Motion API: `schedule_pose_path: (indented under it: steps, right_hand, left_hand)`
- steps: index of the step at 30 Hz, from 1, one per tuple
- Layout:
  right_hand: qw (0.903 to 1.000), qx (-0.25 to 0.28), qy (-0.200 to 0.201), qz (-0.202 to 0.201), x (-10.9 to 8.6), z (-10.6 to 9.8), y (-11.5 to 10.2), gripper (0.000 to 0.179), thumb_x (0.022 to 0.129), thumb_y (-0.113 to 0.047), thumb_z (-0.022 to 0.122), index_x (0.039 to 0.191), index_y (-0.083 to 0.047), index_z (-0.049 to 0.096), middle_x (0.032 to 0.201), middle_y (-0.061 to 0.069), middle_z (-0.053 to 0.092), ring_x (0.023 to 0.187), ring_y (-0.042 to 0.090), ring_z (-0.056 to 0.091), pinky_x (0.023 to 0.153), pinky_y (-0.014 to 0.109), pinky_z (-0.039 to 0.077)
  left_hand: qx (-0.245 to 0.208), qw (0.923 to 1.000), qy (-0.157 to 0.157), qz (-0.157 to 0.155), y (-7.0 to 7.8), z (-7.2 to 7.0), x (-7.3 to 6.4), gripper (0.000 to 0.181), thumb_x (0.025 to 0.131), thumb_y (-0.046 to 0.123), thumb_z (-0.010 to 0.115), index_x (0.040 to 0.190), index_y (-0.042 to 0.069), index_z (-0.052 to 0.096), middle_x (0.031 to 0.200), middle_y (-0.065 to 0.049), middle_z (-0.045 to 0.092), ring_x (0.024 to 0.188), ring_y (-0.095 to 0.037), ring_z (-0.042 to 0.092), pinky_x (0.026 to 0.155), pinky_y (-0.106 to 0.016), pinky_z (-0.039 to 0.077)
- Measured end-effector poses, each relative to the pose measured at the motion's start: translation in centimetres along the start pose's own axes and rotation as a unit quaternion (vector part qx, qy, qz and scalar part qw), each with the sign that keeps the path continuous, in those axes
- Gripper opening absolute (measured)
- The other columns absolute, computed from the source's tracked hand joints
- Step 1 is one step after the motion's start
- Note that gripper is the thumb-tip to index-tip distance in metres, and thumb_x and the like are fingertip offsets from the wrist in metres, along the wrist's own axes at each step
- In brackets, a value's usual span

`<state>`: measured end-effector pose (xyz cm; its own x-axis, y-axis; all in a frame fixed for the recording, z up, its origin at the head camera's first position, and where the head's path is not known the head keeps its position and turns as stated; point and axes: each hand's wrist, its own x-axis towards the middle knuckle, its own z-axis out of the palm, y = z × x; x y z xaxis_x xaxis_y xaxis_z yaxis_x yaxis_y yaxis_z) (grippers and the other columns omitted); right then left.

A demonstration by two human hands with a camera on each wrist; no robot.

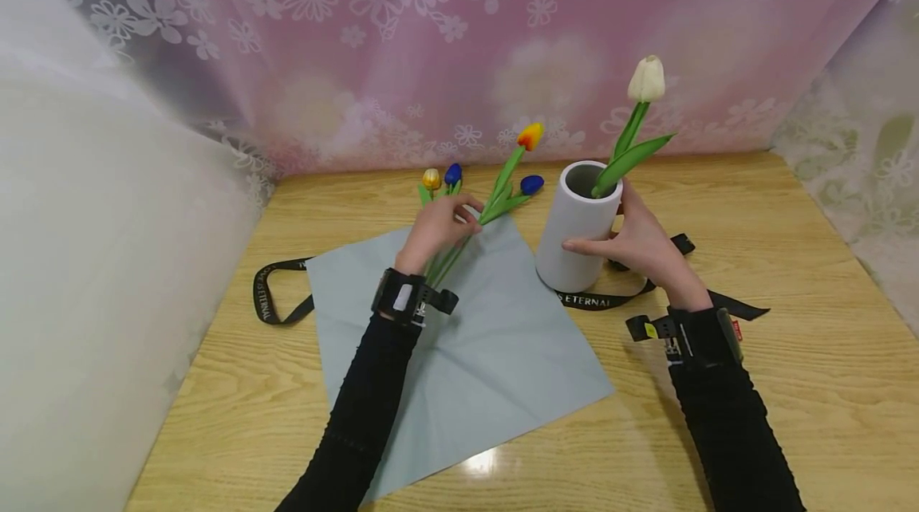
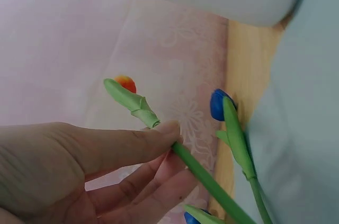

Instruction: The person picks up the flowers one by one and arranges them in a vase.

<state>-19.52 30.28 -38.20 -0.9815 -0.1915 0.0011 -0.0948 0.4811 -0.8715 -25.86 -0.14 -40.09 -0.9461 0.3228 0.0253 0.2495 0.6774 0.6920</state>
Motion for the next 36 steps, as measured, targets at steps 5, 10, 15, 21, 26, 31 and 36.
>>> schedule_pose_path:
  steps: [5, 10, 15, 21, 26, 31, 36]
  right_hand:
    - [1.0000, 0.006, -0.002, 0.000, 0.0, 0.1, -0.1, 0.101, 0.086, -0.017, 0.083, 0.159, -0.034, 0.016, 0.156, 0.011, 0.031, 0.141, 0.038, 0.035, 0.102, 0.064, 0.042]
    - [1.0000, 0.003, -0.001, 0.000, 0.0, 0.1, -0.1, 0.101, 0.086, -0.018, 0.084, 0.159, -0.033, 0.016, 0.155, 0.011, 0.031, 0.141, 0.039, 0.035, 0.102, 0.063, 0.042]
    - [1.0000, 0.005, -0.001, -0.001, 0.0, 0.1, 0.0, 0.101, 0.086, -0.017, 0.084, 0.159, -0.033, 0.017, 0.155, 0.012, 0.031, 0.141, 0.039, 0.035, 0.102, 0.065, 0.042]
    - [0.9999, 0.012, -0.001, -0.002, 0.1, 0.1, 0.1, 0.101, 0.084, -0.015, 0.085, 0.159, -0.030, 0.019, 0.154, 0.014, 0.031, 0.142, 0.040, 0.033, 0.106, 0.075, 0.032]
    - [1.0000, 0.009, -0.002, -0.002, 0.2, 0.0, 0.2, 0.102, 0.084, -0.015, 0.085, 0.160, -0.029, 0.017, 0.154, 0.015, 0.031, 0.142, 0.041, 0.032, 0.106, 0.076, 0.031]
    - [1.0000, 0.006, 0.000, -0.003, 0.2, 0.0, 0.2, 0.102, 0.084, -0.015, 0.085, 0.159, -0.029, 0.018, 0.154, 0.015, 0.031, 0.142, 0.041, 0.032, 0.106, 0.076, 0.030]
    - [1.0000, 0.006, 0.000, -0.003, 0.2, 0.1, 0.1, 0.101, 0.085, -0.017, 0.084, 0.159, -0.030, 0.018, 0.153, 0.014, 0.032, 0.140, 0.041, 0.035, 0.103, 0.071, 0.038]
  left_hand:
    - [-0.032, 0.9994, -0.001, 0.012, 0.4, -0.4, -0.3, 0.029, 0.093, 0.013, 0.075, 0.122, 0.011, 0.071, 0.099, -0.007, 0.075, 0.069, -0.016, 0.069, 0.058, -0.023, 0.052]
    - [-0.043, 0.9987, 0.000, 0.026, 0.6, -0.7, -0.4, 0.030, 0.094, 0.012, 0.074, 0.124, 0.010, 0.071, 0.102, -0.008, 0.075, 0.079, -0.018, 0.072, 0.062, -0.024, 0.055]
    - [-0.061, 0.9973, 0.003, 0.040, 0.8, -0.8, -0.3, 0.031, 0.095, 0.013, 0.074, 0.126, 0.011, 0.070, 0.103, -0.008, 0.074, 0.084, -0.019, 0.074, 0.064, -0.024, 0.057]
    - [-0.100, 0.9933, 0.002, 0.058, 1.0, -1.0, -0.2, 0.033, 0.096, 0.015, 0.072, 0.129, 0.012, 0.068, 0.106, -0.008, 0.073, 0.088, -0.019, 0.073, 0.067, -0.024, 0.058]
    - [-0.128, 0.9878, -0.004, 0.089, 1.1, -1.0, -0.1, 0.035, 0.097, 0.015, 0.070, 0.132, 0.009, 0.066, 0.111, -0.010, 0.072, 0.094, -0.021, 0.071, 0.073, -0.029, 0.061]
    - [-0.138, 0.9838, 0.002, 0.114, 1.3, -0.9, 0.1, 0.035, 0.098, 0.015, 0.069, 0.132, 0.009, 0.066, 0.111, -0.011, 0.072, 0.096, -0.021, 0.072, 0.073, -0.026, 0.060]
    - [-0.167, 0.9774, 0.026, 0.127, 1.6, -0.8, 0.2, 0.033, 0.098, 0.013, 0.068, 0.131, 0.009, 0.067, 0.108, -0.012, 0.071, 0.094, -0.022, 0.072, 0.074, -0.032, 0.061]
